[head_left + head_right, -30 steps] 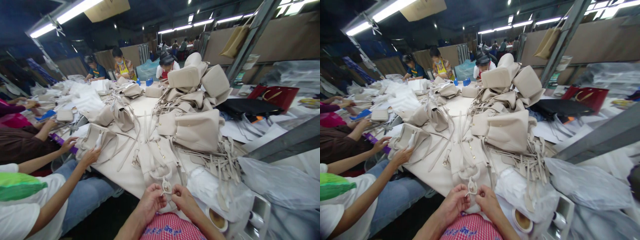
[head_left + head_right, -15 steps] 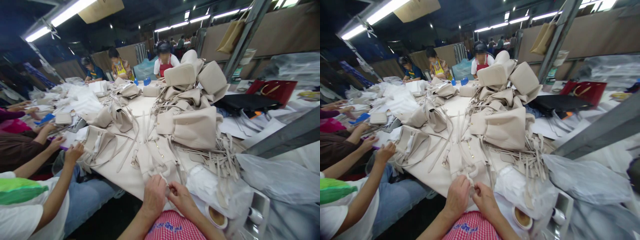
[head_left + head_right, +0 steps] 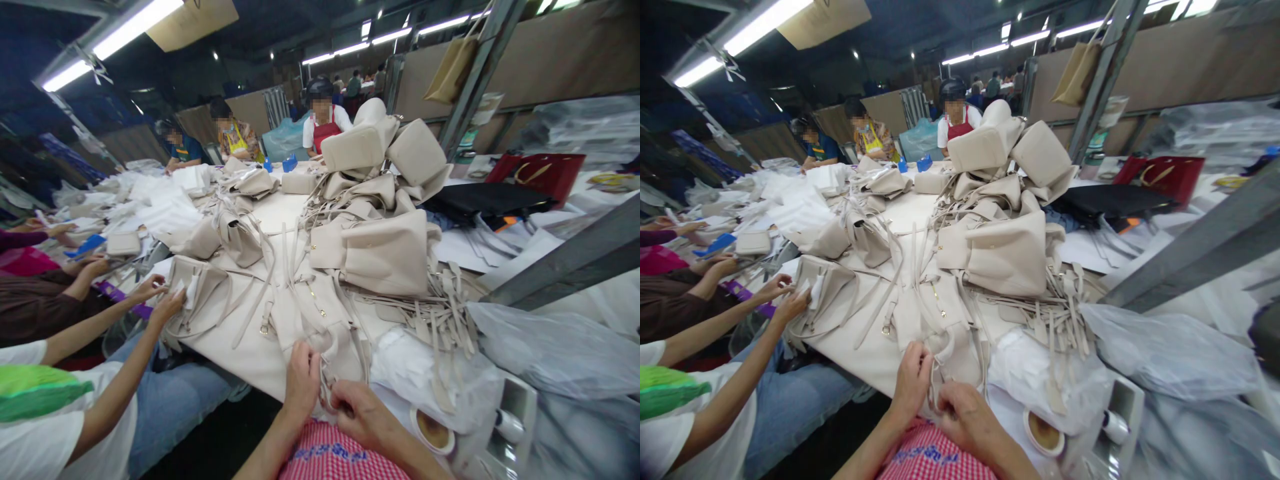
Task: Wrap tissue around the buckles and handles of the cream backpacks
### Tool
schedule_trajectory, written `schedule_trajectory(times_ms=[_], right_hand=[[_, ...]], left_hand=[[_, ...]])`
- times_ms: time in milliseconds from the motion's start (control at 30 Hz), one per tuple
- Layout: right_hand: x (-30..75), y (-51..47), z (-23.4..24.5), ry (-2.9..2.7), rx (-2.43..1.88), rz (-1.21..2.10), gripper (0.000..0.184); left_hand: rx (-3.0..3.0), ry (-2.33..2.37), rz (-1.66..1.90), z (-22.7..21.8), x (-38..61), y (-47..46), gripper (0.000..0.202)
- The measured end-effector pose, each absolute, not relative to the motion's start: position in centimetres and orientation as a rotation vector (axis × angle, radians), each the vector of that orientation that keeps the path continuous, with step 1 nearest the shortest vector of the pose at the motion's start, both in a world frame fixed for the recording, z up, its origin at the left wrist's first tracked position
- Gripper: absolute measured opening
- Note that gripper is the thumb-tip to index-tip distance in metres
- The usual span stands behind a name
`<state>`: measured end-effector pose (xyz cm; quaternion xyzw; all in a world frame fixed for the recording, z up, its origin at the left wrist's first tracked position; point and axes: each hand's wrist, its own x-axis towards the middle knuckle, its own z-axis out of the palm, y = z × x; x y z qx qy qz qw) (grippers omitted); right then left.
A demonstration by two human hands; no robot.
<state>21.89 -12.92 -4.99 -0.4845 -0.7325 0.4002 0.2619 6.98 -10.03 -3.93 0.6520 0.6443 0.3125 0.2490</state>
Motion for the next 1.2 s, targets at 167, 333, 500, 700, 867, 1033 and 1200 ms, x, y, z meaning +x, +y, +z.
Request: schedule_trajectory(times_ms=[167, 333, 500, 700, 867, 1033, 1200], right_hand=[[25.5, -12.9, -4.3, -1.624, -1.629, 1.377, 0.007], [26.5, -13.4, -4.9, -1.562, -1.661, 1.443, 0.004], [25.3, -14.2, -4.6, -1.688, -1.538, 1.48, 0.016], [26.5, -15.2, -8.3, -1.682, -1.719, 1.533, 0.015], [26.7, -15.4, -9.5, -1.608, -1.76, 1.622, 0.02], [25.3, -14.4, -7.5, -1.566, -1.615, 1.706, 0.014], [23.5, -12.7, -5.6, -1.51, -1.48, 1.632, 0.021]], left_hand=[[1.265, 1.58, 0.795, -4.2, 7.1, -10.1, 0.018], [0.666, 1.304, 0.596, -5.3, 8.2, -11.6, 0.033], [0.483, 1.176, 0.652, -6.5, 9.4, -11.7, 0.04], [0.347, 1.261, 0.796, -8.0, 9.8, -10.0, 0.029], [0.397, 1.252, 0.826, -7.3, 9.6, -9.8, 0.032], [0.525, 1.22, 0.894, -5.0, 9.0, -9.3, 0.038], [0.677, 1.245, 1.031, -0.3, 7.4, -7.0, 0.038]])
